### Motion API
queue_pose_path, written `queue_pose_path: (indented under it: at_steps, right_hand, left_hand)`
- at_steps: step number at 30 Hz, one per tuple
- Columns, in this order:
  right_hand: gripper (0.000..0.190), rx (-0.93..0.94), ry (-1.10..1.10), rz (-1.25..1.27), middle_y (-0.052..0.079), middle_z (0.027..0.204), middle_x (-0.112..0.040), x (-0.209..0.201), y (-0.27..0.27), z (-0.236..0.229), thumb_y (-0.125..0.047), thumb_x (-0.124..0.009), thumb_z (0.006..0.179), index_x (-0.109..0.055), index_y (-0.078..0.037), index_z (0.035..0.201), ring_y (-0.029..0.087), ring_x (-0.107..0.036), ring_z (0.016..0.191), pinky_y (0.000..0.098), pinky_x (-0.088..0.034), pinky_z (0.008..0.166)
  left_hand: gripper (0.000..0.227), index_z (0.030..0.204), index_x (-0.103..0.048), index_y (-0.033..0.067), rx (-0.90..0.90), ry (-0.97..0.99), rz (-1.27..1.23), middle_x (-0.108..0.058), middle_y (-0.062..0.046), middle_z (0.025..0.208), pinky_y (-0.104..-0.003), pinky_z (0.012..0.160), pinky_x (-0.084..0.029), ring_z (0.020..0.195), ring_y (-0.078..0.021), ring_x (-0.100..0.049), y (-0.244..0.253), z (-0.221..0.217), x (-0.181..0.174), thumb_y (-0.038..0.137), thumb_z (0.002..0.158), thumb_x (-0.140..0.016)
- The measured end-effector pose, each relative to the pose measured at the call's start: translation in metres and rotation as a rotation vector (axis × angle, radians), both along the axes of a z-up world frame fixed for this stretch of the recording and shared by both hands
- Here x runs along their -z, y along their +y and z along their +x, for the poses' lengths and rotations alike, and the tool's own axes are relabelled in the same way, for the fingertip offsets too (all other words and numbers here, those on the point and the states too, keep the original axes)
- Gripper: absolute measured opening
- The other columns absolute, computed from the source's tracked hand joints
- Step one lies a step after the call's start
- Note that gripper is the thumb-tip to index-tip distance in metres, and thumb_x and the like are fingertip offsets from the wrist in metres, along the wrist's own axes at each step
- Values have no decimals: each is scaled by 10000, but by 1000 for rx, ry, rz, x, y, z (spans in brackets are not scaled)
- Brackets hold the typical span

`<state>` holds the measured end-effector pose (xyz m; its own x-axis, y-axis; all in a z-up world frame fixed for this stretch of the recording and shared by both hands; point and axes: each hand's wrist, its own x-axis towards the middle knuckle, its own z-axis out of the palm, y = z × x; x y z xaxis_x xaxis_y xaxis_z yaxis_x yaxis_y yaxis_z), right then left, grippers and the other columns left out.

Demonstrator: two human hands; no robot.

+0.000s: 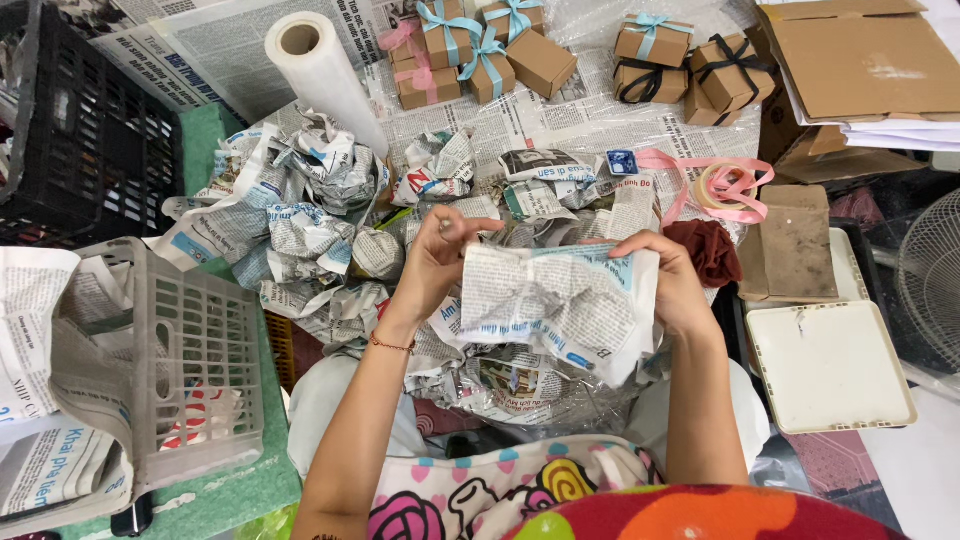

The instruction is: The person unwraps multiple newspaper-wrapped items on a table, revealing small ceramic pieces such as cups and saucers. They place the unwrapped items aside and continue unwrapping additional bundles.

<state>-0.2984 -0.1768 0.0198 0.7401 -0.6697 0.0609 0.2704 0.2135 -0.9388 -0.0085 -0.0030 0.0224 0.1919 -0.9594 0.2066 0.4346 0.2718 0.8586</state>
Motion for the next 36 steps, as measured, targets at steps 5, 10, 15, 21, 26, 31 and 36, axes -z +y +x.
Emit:
queue_pose_path:
  at_steps: [5, 10, 15, 21, 26, 31, 36]
  right_hand:
    - [129, -11, -21, 133, 237, 1283, -718, -8, 4, 0, 48, -641, 922, -725, -34, 976, 275, -728, 1058, 370, -598, 873]
    - [120, 27, 12, -313, 243, 1310, -705, -27, 17, -2, 67, -661, 902, -732, -27, 881, 291, -727, 1137, 364, -593, 927]
    - [230, 188, 38, -555, 231, 1271, -725, -37, 29, 0, 134, -599, 861, -743, -21, 949, 275, -727, 1126, 354, -589, 955]
    - [513, 185, -155, -111, 239, 1343, -702, -57, 38, 7, -56, -623, 932, -537, -35, 1437, 314, -704, 1199, 407, -520, 1064]
    - [820, 93, -240, 155, 202, 1372, -647, -66, 50, 24, -260, -752, 805, -386, -18, 1497, 280, -648, 1242, 388, -436, 1094]
    - [399, 401, 185, -214, 82, 1189, -704, -39, 75, 45, -177, -687, 1000, -572, -6, 1341, 106, -646, 1056, 265, -514, 908]
    - [231, 637, 483, -322, 49, 827, -595, -33, 75, 42, -238, -625, 1106, -645, -9, 1125, 86, -456, 716, 262, -355, 616]
  left_hand:
    - [661, 1581, -332, 153, 143, -42, 40, -548, -233, 1488, -402, 1064, -533, 1266, -261, -633, 6, -8, -24, 51, 994, -620]
    - [836, 1662, -190, 175, 287, 42, -52, -412, -232, 1642, -441, 1202, -474, 1430, -317, -561, 12, -14, -50, 241, 982, -671]
    - [984, 1676, -245, 131, 266, 241, -70, -466, -236, 1614, -408, 1197, -455, 1435, -306, -563, 17, -18, -54, 497, 915, -750]
    - [612, 1503, -550, 26, -208, -240, 206, -713, -178, 1273, -326, 981, -552, 1110, -206, -679, 7, -39, -38, 122, 946, -784]
    - [508, 1386, -555, -4, -670, -492, -35, -670, -111, 1304, -283, 985, -544, 1109, -138, -674, 6, -50, -36, 31, 927, -770]
    - [390, 1325, -610, -5, -855, -643, -84, -734, -82, 1153, -259, 907, -570, 1012, -120, -706, 9, -53, -17, 44, 970, -765]
    - [174, 1019, -677, -27, -879, -636, 262, -669, -114, 706, -267, 573, -389, 614, -128, -479, 7, -41, 3, 138, 1020, -734]
